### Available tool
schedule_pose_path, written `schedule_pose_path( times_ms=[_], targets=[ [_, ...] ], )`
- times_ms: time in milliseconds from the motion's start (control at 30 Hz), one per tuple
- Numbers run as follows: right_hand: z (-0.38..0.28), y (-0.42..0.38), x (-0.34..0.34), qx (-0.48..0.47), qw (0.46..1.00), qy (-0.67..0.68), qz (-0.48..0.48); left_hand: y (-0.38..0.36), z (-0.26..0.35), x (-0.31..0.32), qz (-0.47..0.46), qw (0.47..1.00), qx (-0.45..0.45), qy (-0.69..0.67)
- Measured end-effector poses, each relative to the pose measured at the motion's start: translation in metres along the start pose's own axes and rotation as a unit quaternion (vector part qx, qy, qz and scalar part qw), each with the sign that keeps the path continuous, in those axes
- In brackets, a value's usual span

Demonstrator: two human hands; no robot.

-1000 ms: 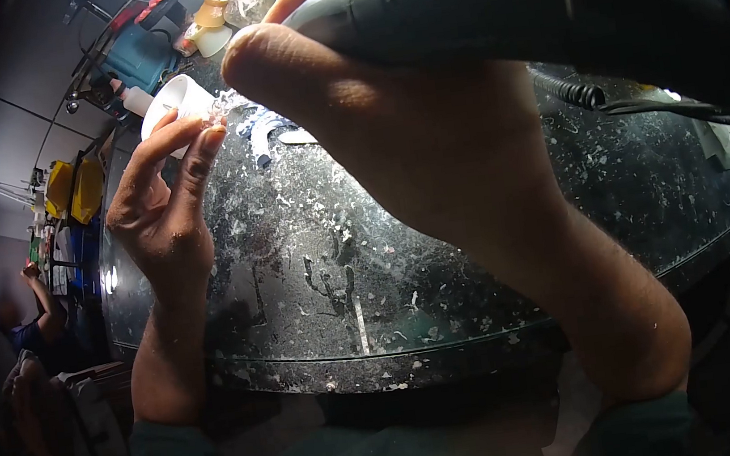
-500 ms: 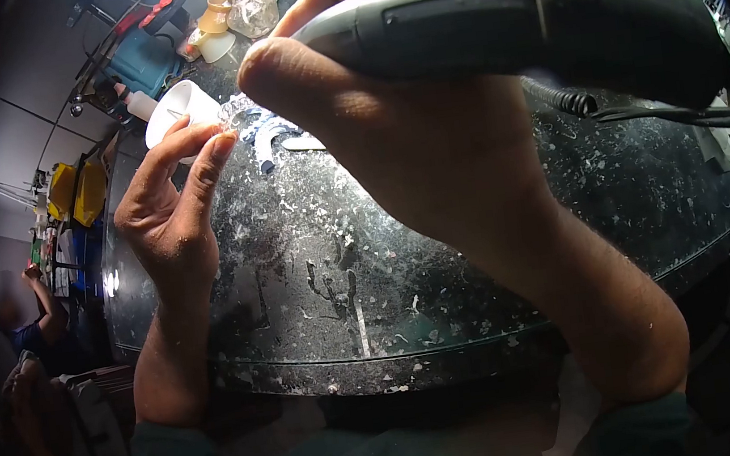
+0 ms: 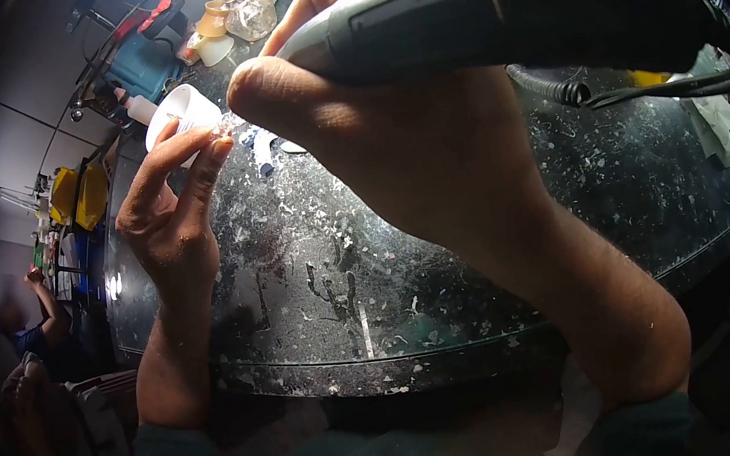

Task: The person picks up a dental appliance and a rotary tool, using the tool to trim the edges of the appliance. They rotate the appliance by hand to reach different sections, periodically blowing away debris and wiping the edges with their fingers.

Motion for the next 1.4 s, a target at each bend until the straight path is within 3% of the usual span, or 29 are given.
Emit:
schedule_pose_path(
  times_ms=[167, 233, 333, 433, 533, 667, 767, 833, 1067, 1133, 1233, 1333, 1400],
  targets=[
    [0.010, 0.001, -0.002, -0.008, 1.000, 0.021, -0.017, 0.001, 0.002, 0.001, -0.003, 1.000, 0.000, -0.002],
    [0.028, 0.004, -0.001, -0.086, 0.996, -0.036, 0.006, 0.001, 0.002, 0.001, -0.003, 1.000, -0.001, 0.003],
    [0.002, 0.001, -0.003, -0.004, 1.000, -0.002, -0.025, 0.001, 0.001, 0.000, -0.007, 1.000, -0.001, -0.001],
    [0.003, 0.002, -0.004, 0.007, 0.998, -0.051, -0.022, 0.001, 0.001, 0.000, -0.011, 1.000, -0.003, 0.001],
    [0.029, -0.001, -0.005, -0.072, 0.995, -0.066, 0.004, 0.001, 0.001, -0.001, -0.014, 1.000, -0.007, -0.002],
    [0.021, 0.000, -0.004, -0.077, 0.995, -0.071, 0.001, 0.000, 0.001, -0.001, -0.018, 1.000, -0.003, -0.002],
    [0.005, 0.000, -0.002, 0.005, 0.999, -0.047, -0.016, 0.000, 0.002, -0.001, -0.020, 1.000, -0.011, 0.001],
    [0.006, -0.001, -0.001, -0.010, 0.998, 0.061, -0.016, 0.000, 0.001, -0.001, -0.029, 0.999, -0.036, -0.006],
    [0.013, 0.000, -0.001, -0.012, 1.000, 0.011, -0.002, 0.000, 0.002, 0.000, -0.029, 0.998, -0.057, -0.026],
    [0.028, 0.002, 0.001, -0.087, 0.995, -0.037, 0.023, 0.000, 0.002, 0.000, -0.029, 0.997, -0.060, -0.032],
    [0.006, 0.001, -0.001, -0.023, 1.000, 0.011, -0.009, -0.001, 0.003, 0.000, -0.026, 0.997, -0.062, -0.042],
    [0.028, 0.002, -0.001, -0.085, 0.996, -0.038, 0.015, 0.000, 0.003, 0.000, -0.027, 0.997, -0.059, -0.033],
    [0.012, 0.000, -0.002, -0.043, 0.999, -0.012, 0.006, -0.001, 0.002, 0.000, -0.026, 0.998, -0.055, -0.030]
  ],
)
Point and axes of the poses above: each hand's wrist, its own y-axis towards the middle knuckle, its own x-axis out of the palm, z = x × y, the point moved 1 cm from there along y, towards the middle knuckle, and after that the axes turned 4 degrees about -z, right-handed, at the moved point
